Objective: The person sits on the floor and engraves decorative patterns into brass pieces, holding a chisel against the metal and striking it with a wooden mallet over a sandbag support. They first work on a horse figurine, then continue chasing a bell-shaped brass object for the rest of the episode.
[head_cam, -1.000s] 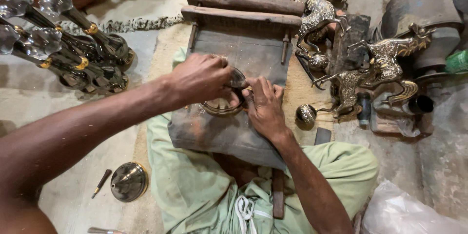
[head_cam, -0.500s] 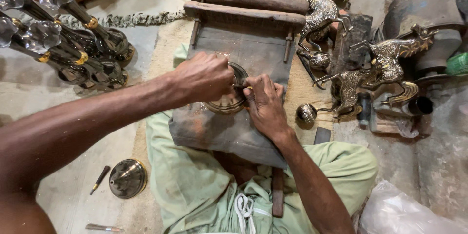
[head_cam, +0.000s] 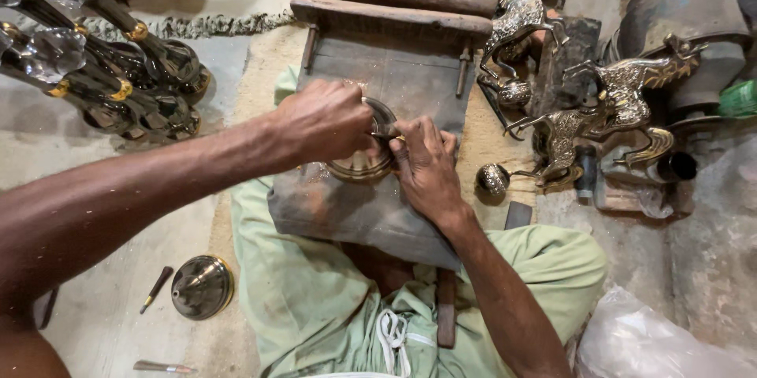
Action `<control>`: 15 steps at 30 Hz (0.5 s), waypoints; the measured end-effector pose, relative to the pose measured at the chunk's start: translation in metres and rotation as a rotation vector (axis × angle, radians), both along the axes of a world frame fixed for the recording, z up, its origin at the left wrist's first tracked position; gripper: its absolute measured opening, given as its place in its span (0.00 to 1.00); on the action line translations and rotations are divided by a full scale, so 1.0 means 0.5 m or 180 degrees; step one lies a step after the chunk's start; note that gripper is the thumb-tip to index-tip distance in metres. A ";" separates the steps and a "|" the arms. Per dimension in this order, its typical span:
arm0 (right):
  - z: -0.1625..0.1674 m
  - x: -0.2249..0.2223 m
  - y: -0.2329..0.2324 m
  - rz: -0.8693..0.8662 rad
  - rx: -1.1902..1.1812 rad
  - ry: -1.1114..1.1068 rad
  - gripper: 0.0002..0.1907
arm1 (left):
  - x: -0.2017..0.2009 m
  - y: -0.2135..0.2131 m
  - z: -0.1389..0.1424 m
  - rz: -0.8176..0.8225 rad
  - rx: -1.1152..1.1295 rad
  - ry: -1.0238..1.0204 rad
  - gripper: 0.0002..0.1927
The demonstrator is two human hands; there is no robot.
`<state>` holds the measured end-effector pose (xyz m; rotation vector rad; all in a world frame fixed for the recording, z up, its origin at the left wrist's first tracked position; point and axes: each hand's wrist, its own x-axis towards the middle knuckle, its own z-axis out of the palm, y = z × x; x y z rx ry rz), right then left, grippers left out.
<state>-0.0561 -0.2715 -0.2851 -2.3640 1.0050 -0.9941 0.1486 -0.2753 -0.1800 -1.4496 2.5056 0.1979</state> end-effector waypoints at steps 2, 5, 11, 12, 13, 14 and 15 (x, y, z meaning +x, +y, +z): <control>0.000 0.001 0.000 0.0022 -0.0025 -0.0074 0.12 | -0.001 -0.003 0.005 0.0083 -0.0031 -0.0255 0.25; -0.001 0.003 -0.001 -0.0043 -0.0048 -0.0102 0.12 | 0.011 -0.006 0.004 -0.0456 -0.0613 0.0358 0.25; -0.008 -0.001 0.002 -0.0037 -0.0064 -0.0043 0.11 | 0.017 0.003 0.008 -0.0515 -0.0347 0.0735 0.23; -0.008 -0.001 0.003 -0.0041 0.0000 -0.0036 0.11 | 0.014 0.001 0.011 -0.0175 -0.0003 0.0234 0.20; -0.008 -0.001 0.003 -0.0044 0.0044 -0.0036 0.11 | 0.010 -0.002 0.015 0.0170 0.0318 -0.0272 0.21; -0.007 0.000 0.002 -0.0042 0.0075 -0.0040 0.11 | 0.006 -0.004 0.018 0.0096 0.0288 -0.0424 0.24; -0.006 0.002 0.001 -0.0041 0.0043 -0.0071 0.11 | 0.005 -0.006 0.021 0.0029 0.0254 -0.0581 0.27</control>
